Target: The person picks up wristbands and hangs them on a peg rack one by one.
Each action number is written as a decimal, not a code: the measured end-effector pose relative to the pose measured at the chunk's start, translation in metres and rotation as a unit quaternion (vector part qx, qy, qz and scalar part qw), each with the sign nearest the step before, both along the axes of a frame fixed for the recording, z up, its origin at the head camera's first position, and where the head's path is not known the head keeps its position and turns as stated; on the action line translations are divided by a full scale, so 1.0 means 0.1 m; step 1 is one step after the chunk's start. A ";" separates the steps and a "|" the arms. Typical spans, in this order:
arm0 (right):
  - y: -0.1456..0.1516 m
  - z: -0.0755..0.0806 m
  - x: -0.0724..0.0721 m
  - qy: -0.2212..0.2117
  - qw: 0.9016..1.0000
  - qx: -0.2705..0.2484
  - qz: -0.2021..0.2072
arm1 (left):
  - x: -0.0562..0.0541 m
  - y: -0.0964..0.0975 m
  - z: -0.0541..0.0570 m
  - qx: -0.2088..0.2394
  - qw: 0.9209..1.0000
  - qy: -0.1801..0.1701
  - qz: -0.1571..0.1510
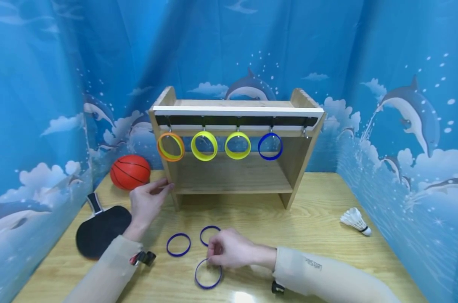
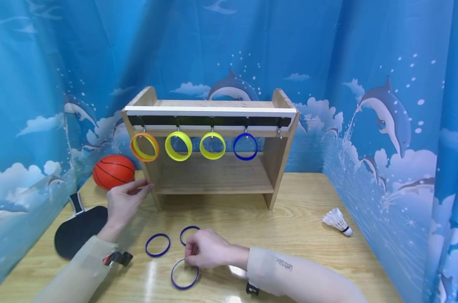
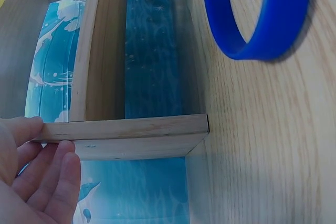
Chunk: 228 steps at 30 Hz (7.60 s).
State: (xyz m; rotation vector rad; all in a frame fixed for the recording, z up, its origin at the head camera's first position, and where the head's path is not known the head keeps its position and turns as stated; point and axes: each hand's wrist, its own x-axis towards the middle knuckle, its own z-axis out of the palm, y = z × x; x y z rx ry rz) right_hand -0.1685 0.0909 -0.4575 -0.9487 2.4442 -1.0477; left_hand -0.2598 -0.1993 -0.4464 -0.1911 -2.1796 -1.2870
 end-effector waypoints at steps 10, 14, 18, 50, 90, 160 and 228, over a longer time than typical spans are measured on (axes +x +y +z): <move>0.13 0.14 0.00 -0.038 0.996 -0.074 -0.014 | 0.01 0.00 0.01 -0.003 1.000 -0.006 -0.004; 0.26 0.30 -0.02 -0.013 0.994 -0.102 -0.029 | 0.01 0.00 0.01 -0.003 1.000 -0.003 -0.005; 0.45 0.54 -0.03 0.011 0.990 -0.125 -0.057 | 0.01 0.00 0.01 -0.006 1.000 0.002 -0.008; 1.02 1.43 -0.60 0.163 0.688 -0.633 -0.316 | 0.00 -0.01 -0.01 -0.014 1.000 0.008 0.000; 1.10 1.08 -0.72 0.103 0.749 -0.572 -0.319 | -0.01 0.02 -0.01 -0.015 0.999 0.033 0.004; 0.09 -0.04 -0.50 -0.007 0.991 -0.029 -0.130 | -0.02 0.00 0.00 -0.005 1.000 0.027 -0.004; 2.05 1.24 -0.54 0.002 0.795 -0.528 -0.301 | 0.00 0.03 -0.01 0.006 0.999 0.031 -0.004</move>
